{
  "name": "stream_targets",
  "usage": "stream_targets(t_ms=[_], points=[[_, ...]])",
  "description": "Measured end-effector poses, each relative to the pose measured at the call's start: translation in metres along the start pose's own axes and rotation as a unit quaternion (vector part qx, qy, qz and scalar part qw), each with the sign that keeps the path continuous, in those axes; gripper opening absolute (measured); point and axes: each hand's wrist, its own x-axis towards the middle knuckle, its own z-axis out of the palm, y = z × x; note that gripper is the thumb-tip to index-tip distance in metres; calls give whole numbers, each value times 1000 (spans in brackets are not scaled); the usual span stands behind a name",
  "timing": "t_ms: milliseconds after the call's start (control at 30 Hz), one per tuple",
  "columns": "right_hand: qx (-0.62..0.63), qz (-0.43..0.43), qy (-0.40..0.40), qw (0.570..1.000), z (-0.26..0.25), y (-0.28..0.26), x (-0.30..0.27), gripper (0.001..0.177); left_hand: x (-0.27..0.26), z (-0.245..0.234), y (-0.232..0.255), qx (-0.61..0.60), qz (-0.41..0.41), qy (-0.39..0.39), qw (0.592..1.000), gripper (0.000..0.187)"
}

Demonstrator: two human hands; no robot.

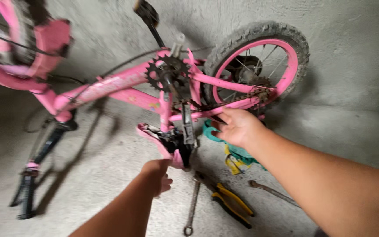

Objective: The person works on a pink bicycle lying on its side, using a wrench and pliers to adjust the chain and crank area. They repeatedly tighten and loosen bolts, reposition the chain, and rotate the pedals while inspecting the drivetrain.

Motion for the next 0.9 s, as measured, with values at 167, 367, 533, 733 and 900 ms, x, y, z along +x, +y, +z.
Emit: stream_targets(t_ms=[167,367,533,733,900], points=[[-47,26,38,998,9,-2,-19,35,-63,-19,4,-44,20,19,999,75],[-130,50,70,988,-47,32,-72,50,-116,-17,7,-46,33,67,996,62],[-247,91,167,950,-126,81,-105,53,-123,-7,-21,-56,4,29,998,62],[-564,60,135,813,-203,134,-117,50,-101,1,-58,0,-27,30,999,63],[-784,44,124,606,-204,155,-107,70,-84,10,-72,66,-36,22,997,63]])
